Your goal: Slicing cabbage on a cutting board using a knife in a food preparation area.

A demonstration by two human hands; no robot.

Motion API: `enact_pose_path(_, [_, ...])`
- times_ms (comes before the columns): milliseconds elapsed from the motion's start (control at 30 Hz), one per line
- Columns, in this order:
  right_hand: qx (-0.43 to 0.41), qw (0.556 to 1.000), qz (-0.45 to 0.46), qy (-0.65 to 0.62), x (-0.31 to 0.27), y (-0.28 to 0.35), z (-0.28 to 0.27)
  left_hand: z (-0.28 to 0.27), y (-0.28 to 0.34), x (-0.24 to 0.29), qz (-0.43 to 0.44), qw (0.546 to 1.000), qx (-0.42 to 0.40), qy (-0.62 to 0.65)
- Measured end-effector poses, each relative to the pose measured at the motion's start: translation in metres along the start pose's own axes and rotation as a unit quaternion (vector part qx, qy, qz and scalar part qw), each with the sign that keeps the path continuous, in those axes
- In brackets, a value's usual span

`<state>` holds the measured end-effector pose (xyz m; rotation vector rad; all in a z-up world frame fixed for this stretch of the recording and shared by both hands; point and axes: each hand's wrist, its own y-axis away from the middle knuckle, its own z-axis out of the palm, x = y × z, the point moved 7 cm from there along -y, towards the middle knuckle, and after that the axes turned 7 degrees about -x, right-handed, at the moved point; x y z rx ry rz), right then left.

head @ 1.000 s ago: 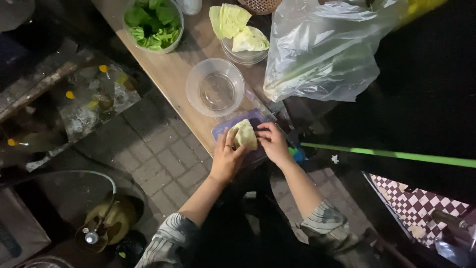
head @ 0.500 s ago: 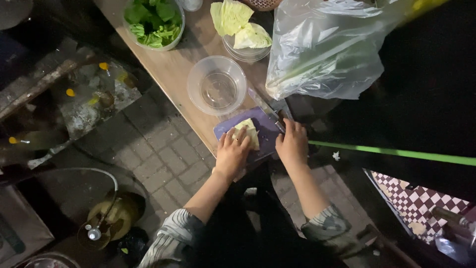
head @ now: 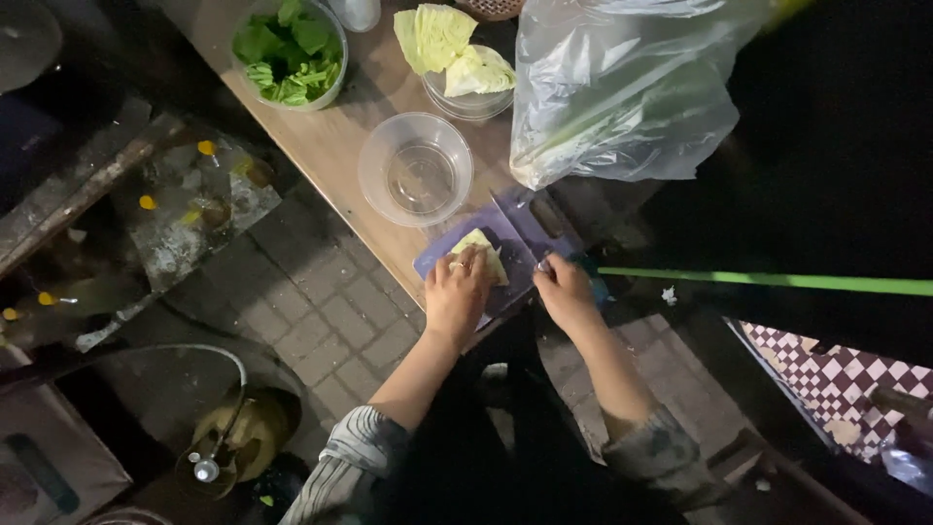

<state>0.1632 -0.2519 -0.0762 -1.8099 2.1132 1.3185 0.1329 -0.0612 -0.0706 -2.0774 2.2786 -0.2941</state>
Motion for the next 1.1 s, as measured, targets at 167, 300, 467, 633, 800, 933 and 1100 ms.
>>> enact_pose_path(167, [-0.044, 0.989, 0.046, -0.131, 0.056, 0.024, 0.033, 0.002, 0.0, 0.001, 0.001, 0.998, -0.061, 0.016])
enact_pose_path(300, [-0.045, 0.981, 0.071, -0.174, 0.065, 0.041, 0.036, -0.005, -0.004, 0.003, -0.008, 0.994, -0.104, 0.03])
enact_pose_path(467, [-0.048, 0.979, 0.057, -0.192, 0.079, 0.043, 0.042, -0.012, -0.009, 0.007, -0.036, 0.984, -0.159, 0.07])
enact_pose_path(633, [-0.09, 0.976, 0.076, -0.185, 0.079, 0.052, 0.053, -0.011, -0.007, -0.003, -0.042, 0.976, -0.181, 0.112])
enact_pose_path(800, [-0.081, 0.97, 0.054, -0.223, 0.083, 0.055, 0.057, -0.033, -0.011, -0.036, -0.144, 0.886, -0.146, 0.416])
enact_pose_path(933, [-0.081, 0.973, 0.037, -0.212, 0.058, 0.07, 0.034, -0.053, -0.016, -0.042, -0.164, 0.841, -0.153, 0.492])
enact_pose_path(1100, [-0.062, 0.981, 0.067, -0.172, 0.039, 0.082, 0.022, -0.069, -0.013, -0.044, -0.136, 0.848, -0.134, 0.494])
